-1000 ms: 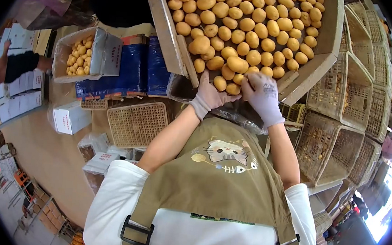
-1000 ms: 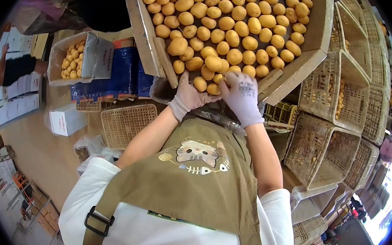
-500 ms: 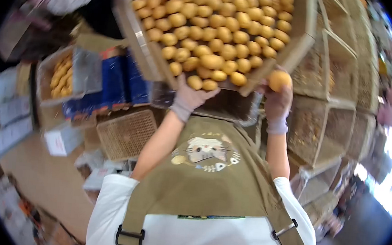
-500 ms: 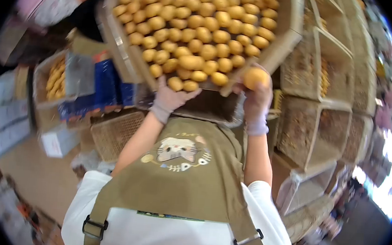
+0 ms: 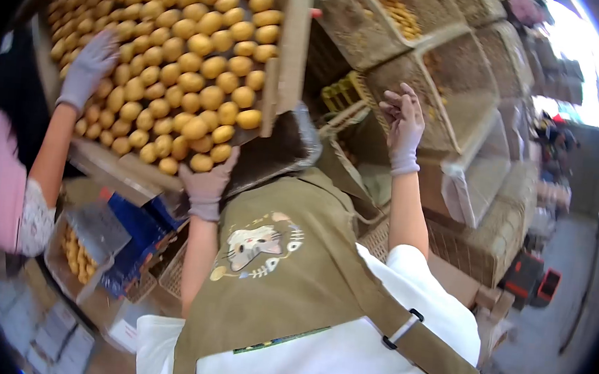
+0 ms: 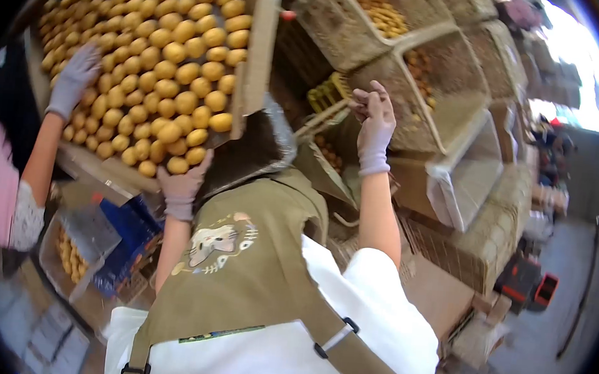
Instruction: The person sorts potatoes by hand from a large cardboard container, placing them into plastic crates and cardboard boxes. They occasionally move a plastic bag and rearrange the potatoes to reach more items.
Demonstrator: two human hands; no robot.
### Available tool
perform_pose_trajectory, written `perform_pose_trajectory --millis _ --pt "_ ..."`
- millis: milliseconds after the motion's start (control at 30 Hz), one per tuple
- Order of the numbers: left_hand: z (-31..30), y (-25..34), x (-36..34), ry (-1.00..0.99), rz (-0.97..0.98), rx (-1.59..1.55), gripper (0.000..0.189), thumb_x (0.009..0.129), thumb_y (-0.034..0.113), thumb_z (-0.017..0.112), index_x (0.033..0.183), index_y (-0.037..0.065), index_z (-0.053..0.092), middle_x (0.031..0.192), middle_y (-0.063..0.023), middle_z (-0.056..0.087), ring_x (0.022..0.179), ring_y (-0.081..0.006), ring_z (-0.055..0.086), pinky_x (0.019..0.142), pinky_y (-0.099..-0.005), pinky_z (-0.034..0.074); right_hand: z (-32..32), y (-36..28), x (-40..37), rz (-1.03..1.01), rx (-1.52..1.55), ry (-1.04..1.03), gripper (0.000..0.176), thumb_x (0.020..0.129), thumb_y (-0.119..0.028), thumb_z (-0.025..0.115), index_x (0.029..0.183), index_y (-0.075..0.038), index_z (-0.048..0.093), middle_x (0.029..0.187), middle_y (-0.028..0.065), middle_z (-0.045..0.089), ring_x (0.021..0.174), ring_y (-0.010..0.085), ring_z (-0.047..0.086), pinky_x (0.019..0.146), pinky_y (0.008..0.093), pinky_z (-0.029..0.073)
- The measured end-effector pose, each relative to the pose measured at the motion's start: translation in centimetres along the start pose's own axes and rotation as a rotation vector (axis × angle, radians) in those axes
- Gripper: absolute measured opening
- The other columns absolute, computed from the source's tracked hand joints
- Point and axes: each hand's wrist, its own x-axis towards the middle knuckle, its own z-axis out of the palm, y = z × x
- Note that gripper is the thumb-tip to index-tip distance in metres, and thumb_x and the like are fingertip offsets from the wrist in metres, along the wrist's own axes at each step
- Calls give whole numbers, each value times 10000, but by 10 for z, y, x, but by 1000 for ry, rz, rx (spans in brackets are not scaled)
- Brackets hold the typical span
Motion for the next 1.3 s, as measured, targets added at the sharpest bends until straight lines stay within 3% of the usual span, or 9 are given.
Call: perform_pose_trajectory --millis 67,167,200,333,467,700,867,967,1300 --pt "-20 4 7 -124 -13 -24 807 953 538 486 1548 53 239 1588 -179 306 1470 -327 295 1202 -647 238 46 23 -12 -207 -276 -222 357 1004 -151 605 1343 -42 587 1075 101 717 940 164 678 867 325 542" --pt "-27 -12 10 -136 464 916 798 932 627 455 1532 123 300 1585 -131 345 1442 -344 348 1119 -667 355 127 21 -53 -792 -733 -655 398 812 -62 729 1205 -40 673 1059 116 706 958 278 682 865 387 538" --pt "-15 -15 5 -158 404 630 805 930 641 443 1536 130 308 1588 -120 349 1436 -347 363 1113 -648 373 151 21 -62 -1047 -787 -844 392 763 -70 743 1151 -48 695 1045 118 699 949 315 674 856 413 534" --pt "-18 -1 1 -267 -63 -331 721 968 619 372 1539 178 350 1595 -72 366 1461 -322 341 1136 -604 336 205 91 -94 -839 -971 -1513 282 795 -186 706 1072 -134 682 975 106 664 981 339 636 882 440 492" --pt "-6 -3 -5 -226 100 9 650 1013 570 319 1545 198 346 1599 -68 359 1467 -329 341 1127 -664 318 233 70 -84 -1102 -1022 -1025 412 819 -194 687 1217 -111 620 1164 105 634 1057 335 611 951 470 457" --pt "-41 -14 19 -375 493 572 568 1022 492 389 1497 180 395 1533 -31 460 1417 -307 406 1132 -598 353 188 78 -80 -998 -1430 -1312 451 831 -317 692 1231 -116 643 1279 106 617 1276 296 517 1147 523 307" --pt "-33 -12 -6 -1 108 136 383 1019 282 474 1360 108 469 1349 -64 573 1302 -275 506 1100 -572 404 190 81 -77 -911 -1406 -1337 474 834 -328 686 1254 -112 639 1293 123 611 1279 311 517 1139 531 312" --pt "-36 -27 -8 153 440 719 608 951 561 539 1400 156 480 1418 -35 536 1324 -214 491 1098 -512 365 195 87 -75 -772 -1206 -1225 479 830 -337 686 1263 -135 647 1312 127 605 1269 326 527 1121 550 322" --pt "13 -7 -15 152 194 61 919 902 798 395 1543 146 294 1578 -115 369 1435 -384 364 1120 -723 205 243 88 -67 -974 -1367 -1257 423 845 -392 681 1229 -215 696 1376 109 569 1272 340 519 1124 572 301"
